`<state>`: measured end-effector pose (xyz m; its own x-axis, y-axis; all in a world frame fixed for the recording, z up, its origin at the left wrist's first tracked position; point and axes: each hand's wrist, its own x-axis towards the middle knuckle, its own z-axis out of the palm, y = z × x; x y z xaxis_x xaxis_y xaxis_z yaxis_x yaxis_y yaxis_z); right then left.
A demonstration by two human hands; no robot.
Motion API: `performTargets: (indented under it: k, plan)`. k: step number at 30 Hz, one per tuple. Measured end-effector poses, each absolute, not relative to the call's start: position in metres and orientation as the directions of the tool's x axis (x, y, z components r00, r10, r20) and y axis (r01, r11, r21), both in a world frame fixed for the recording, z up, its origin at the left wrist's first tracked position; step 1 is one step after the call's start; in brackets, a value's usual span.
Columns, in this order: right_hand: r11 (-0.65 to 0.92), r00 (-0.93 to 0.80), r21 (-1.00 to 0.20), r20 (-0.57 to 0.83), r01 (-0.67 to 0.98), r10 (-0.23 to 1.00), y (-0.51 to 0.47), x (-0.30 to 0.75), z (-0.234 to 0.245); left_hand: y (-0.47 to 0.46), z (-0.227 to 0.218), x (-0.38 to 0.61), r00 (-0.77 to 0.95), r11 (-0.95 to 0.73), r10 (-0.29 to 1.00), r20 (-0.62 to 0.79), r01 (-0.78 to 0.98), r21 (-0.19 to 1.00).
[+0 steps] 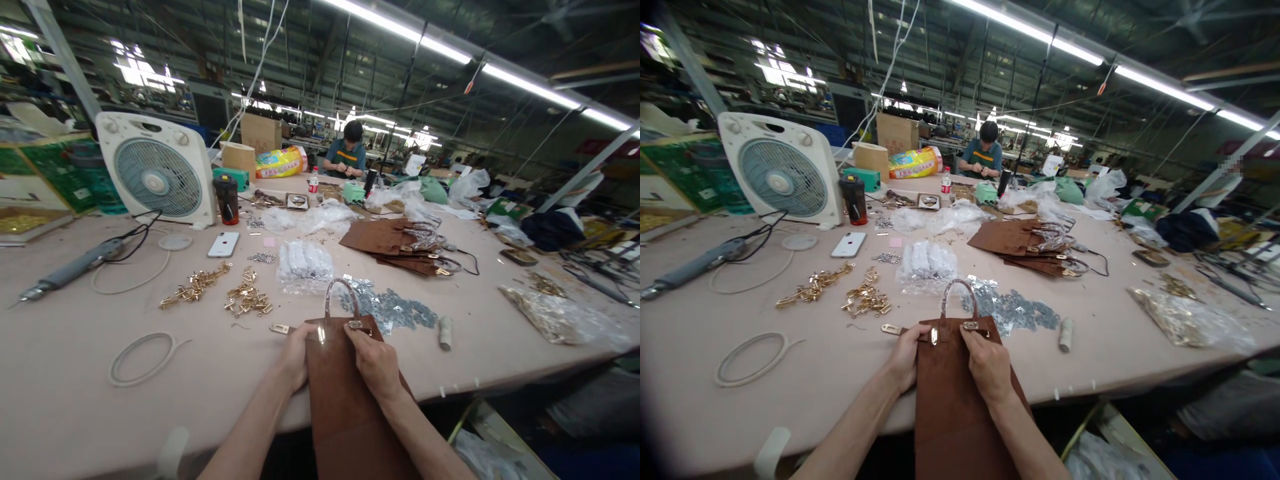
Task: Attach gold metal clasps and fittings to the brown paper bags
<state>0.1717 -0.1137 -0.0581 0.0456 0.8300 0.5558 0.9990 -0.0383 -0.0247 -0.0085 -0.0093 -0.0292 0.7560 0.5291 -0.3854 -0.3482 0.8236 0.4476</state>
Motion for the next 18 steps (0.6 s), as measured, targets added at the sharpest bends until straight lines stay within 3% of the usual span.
performTargets:
  k: [10,15,18]
  plan:
    - [-0.079,0.105,-0.082,0.406,0.994,0.908,-0.125,0.156,-0.057,-0.010,-0.029,-0.007,0.719,0.814,0.557,-0.416,-0.375,0.443]
    - [-0.099,0.173,-0.180,0.458,0.979,0.872,-0.123,0.153,-0.058,-0.012,-0.026,-0.007,0.720,0.809,0.559,-0.410,-0.364,0.462]
    - [-0.107,0.182,-0.181,0.477,0.978,0.860,-0.118,0.156,-0.055,-0.012,-0.025,-0.008,0.724,0.801,0.561,-0.401,-0.353,0.483]
